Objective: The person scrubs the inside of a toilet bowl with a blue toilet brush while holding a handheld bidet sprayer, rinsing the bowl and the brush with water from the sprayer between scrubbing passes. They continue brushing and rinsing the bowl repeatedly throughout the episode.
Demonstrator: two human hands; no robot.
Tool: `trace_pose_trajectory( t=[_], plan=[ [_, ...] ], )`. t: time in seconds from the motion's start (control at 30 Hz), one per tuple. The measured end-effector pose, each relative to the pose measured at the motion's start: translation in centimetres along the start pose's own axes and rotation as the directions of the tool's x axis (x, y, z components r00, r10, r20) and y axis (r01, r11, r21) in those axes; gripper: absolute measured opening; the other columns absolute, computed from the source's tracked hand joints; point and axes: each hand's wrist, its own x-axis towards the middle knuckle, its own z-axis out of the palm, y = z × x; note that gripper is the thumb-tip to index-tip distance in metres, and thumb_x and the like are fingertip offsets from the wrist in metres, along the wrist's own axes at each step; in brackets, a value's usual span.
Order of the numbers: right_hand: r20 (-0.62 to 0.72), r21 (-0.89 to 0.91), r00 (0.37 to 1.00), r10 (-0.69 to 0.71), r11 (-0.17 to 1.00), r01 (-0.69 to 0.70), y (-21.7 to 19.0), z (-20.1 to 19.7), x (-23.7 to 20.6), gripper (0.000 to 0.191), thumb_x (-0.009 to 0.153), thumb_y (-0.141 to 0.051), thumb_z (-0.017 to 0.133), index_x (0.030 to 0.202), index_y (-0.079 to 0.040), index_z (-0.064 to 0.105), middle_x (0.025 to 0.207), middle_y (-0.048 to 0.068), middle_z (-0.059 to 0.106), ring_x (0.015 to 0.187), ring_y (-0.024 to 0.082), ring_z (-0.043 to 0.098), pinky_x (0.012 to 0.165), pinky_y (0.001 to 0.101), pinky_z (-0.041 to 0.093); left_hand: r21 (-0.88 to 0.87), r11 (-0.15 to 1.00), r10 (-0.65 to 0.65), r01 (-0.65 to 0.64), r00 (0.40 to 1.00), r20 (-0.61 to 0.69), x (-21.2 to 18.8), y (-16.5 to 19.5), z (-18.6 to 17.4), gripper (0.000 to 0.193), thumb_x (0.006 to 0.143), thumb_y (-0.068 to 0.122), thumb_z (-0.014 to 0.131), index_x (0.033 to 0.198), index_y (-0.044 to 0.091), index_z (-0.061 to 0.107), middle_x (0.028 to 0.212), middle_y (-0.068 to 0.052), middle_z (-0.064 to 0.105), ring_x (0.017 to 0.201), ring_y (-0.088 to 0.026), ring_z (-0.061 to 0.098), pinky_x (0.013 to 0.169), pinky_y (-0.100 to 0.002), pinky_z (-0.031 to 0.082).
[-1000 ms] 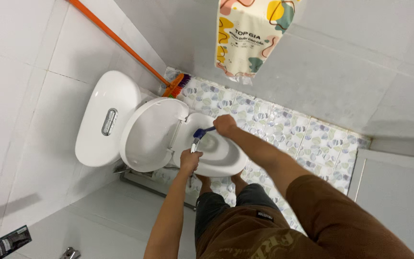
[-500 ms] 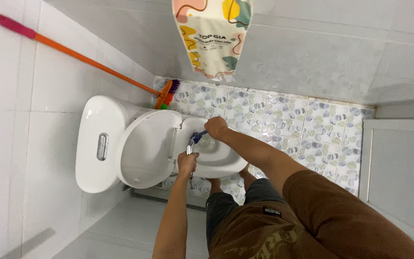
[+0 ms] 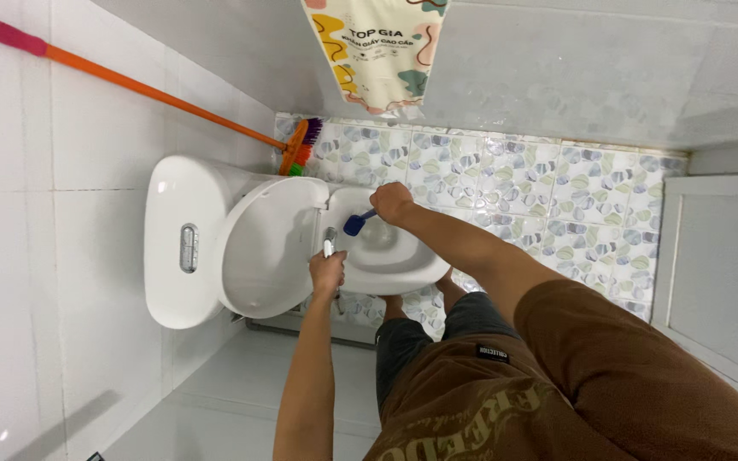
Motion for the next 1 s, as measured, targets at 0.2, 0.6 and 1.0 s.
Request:
trace_pose_trajectory(
  t=[0.2,0.6,1.0],
  plan=[
    [0.022,0.026,0.996,0.091,0.995,-0.092,5.4,-1.3,-1.8,0.018,0.083,-0.013,0.066,0.098,-0.01,0.077,0.097,0.016,0.075,0.094,0.034,0.074,0.076,0.047,0.059,0.02,1.0,-0.01,0.01,1.0,0.011,-0.1,0.0,-0.9,0.016,0.083,0.01,0.071,0.077,0.006,0.058,0.054,0.0,0.05,0.039,-0.01,0.044,0.036,-0.03,0.034],
    [-0.107,-0.025,0.994,0.034,0.999,-0.037,3.9,-4.3,2.7,0.02,0.079,-0.017,0.071,0.095,-0.008,0.077,0.099,0.017,0.075,0.095,0.034,0.073,0.078,0.0468,0.059,0.042,0.999,-0.003,0.002,1.0,0.029,1.0,0.0,-1.6,0.018,0.082,0.01,0.071,0.076,0.004,0.055,0.054,-0.001,0.049,0.039,-0.011,0.043,0.036,-0.031,0.034],
    [0.096,0.475,0.913,0.396,0.788,-0.392,4.6,3.2,-4.0,0.028,0.084,-0.036,0.072,0.108,-0.023,0.076,0.106,0.01,0.076,0.099,0.033,0.071,0.085,0.045,0.057,0.068,0.998,-0.005,0.002,0.999,0.049,2.6,0.0,-1.7,0.015,0.082,0.011,0.071,0.075,0.004,0.06,0.054,0.0,0.051,0.038,-0.011,0.045,0.036,-0.031,0.035]
  ],
)
